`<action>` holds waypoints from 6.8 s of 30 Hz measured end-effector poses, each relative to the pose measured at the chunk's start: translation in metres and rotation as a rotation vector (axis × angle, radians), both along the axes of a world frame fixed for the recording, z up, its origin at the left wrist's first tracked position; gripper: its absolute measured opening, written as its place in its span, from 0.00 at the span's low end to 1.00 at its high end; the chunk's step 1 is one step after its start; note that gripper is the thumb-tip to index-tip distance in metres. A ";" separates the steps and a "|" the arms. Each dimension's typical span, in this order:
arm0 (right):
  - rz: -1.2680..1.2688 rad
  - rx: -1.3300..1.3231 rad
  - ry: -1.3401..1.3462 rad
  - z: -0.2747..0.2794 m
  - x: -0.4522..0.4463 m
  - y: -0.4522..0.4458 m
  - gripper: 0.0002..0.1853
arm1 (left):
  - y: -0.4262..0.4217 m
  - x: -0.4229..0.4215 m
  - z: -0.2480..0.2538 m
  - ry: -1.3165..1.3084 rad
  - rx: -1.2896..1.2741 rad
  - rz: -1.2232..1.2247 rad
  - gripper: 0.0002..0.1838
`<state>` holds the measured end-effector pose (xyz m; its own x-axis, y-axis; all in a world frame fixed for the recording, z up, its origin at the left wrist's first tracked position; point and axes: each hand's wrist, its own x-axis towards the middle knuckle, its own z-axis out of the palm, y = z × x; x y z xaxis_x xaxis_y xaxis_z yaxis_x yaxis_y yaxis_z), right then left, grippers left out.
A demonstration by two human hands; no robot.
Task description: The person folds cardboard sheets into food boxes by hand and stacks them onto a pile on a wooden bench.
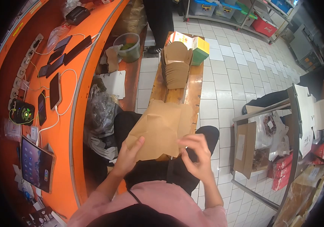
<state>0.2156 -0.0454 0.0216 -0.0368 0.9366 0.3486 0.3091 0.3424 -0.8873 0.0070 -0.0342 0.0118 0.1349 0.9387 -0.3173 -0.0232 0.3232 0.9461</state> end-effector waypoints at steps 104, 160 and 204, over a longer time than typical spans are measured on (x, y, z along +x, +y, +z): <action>0.161 -1.001 0.417 -0.079 0.020 0.036 0.31 | 0.022 0.008 -0.104 -0.921 -0.595 -0.125 0.42; 0.080 -0.579 0.043 -0.034 0.009 0.041 0.53 | 0.043 0.029 -0.115 -0.334 0.270 -0.274 0.56; -0.173 -0.681 -1.162 0.007 -0.033 0.322 0.49 | 0.302 0.070 -0.080 0.577 0.686 0.029 0.26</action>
<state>0.1824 0.2766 0.0283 0.1451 0.9317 -0.3331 0.9825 -0.1755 -0.0627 0.0771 0.2676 -0.0686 0.1013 0.9474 0.3035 0.5166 -0.3108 0.7978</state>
